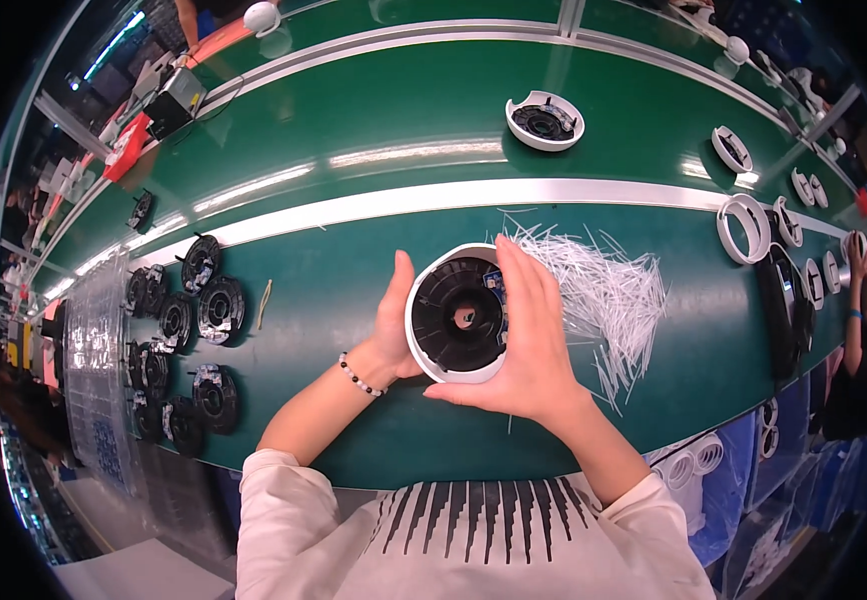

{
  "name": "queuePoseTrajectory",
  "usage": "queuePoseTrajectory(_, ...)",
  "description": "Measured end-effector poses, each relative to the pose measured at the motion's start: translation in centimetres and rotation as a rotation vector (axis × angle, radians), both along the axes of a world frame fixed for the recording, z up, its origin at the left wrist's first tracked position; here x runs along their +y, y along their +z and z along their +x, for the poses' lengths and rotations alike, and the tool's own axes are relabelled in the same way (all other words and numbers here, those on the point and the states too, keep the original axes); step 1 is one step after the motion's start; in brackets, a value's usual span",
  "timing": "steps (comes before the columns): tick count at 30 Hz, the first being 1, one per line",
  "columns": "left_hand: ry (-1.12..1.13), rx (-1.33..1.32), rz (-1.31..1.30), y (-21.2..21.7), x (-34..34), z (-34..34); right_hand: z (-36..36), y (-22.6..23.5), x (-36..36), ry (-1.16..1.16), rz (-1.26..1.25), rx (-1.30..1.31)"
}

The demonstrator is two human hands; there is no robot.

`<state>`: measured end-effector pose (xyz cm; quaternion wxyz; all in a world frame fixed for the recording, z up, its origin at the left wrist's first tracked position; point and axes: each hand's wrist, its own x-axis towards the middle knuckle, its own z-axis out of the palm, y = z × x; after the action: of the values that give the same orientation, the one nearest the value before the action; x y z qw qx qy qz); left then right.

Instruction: Assembling the internal modules and housings of dome-style security cameras on a production line.

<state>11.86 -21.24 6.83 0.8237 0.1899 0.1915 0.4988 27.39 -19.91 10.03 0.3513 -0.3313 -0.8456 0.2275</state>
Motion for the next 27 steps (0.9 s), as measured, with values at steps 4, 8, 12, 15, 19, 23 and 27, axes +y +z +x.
queuePoseTrajectory(4, 0.062, 0.02, 0.162, -0.5, -0.1, 0.8, -0.7, -1.2, -0.5, -0.151, 0.025, 0.062)
queuePoseTrajectory(8, 0.074, 0.043, 0.21, 0.1, 0.4, 2.0, -0.9, -2.3, -1.3, -0.283, 0.008, 0.117)
queuePoseTrajectory(12, 0.101, 0.179, 0.316, 0.3, 1.1, 2.6, -0.3, -2.8, -1.3, -0.328, 0.04, 0.22)
queuePoseTrajectory(15, 0.201, 0.147, 0.231, 1.5, 1.7, 3.6, 0.3, -3.2, 0.0, -0.217, 0.013, 0.23)
queuePoseTrajectory(19, 0.328, 0.21, -0.031, 0.5, 5.0, 2.9, 3.0, -3.3, 2.4, -0.098, 0.004, 0.028)
queuePoseTrajectory(23, 0.343, 0.2, -0.104, -1.0, 7.8, 2.0, 8.5, -4.2, 5.5, -0.216, 0.124, 0.005)
queuePoseTrajectory(27, 0.436, 0.222, -0.112, -2.7, 12.4, -2.7, 18.6, -2.4, 12.6, -0.555, 0.458, -0.287)
